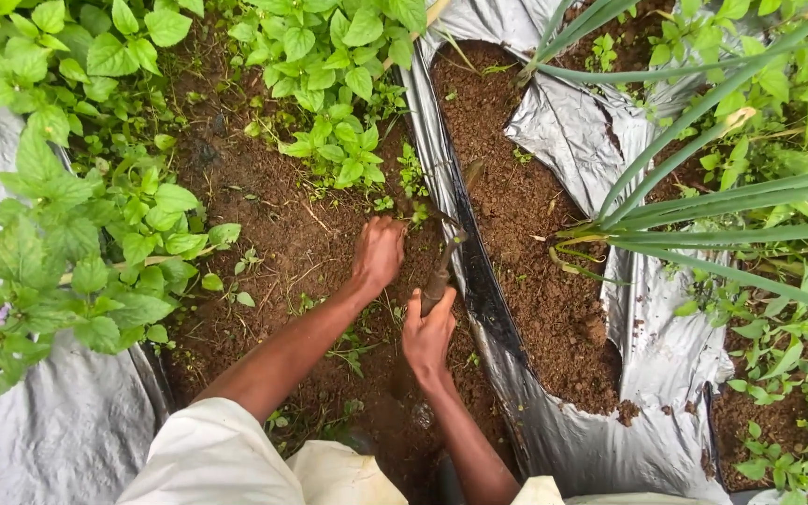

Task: The person uses a hand hoe to weed the soil between rows of plants in a garden. They repeatedly strike the ground to loosen the soil and remove small weeds, occasionally using their hand to clear the debris. The person moves along the row, continuing the weeding process.

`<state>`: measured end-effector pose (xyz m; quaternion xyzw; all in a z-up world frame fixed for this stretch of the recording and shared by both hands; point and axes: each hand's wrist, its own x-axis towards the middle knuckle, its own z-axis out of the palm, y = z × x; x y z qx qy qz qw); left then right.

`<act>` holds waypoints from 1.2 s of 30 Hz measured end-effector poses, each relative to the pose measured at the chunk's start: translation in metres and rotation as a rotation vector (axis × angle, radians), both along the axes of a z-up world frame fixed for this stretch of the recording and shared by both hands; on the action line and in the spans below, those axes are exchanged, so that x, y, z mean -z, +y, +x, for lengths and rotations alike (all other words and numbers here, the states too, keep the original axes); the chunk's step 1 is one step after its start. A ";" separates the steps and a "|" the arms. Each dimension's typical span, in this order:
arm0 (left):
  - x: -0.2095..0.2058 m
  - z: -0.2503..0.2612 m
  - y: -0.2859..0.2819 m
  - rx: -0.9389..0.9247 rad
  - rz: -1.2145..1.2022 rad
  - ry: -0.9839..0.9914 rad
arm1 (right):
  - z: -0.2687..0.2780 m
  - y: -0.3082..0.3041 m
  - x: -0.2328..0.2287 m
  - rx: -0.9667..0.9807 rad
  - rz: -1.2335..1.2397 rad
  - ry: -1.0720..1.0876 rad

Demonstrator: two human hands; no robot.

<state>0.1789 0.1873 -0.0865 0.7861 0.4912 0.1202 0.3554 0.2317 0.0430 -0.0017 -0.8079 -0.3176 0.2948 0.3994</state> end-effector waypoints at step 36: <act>0.048 -0.008 -0.023 0.088 -0.097 -0.096 | 0.023 -0.029 -0.025 0.159 0.100 0.056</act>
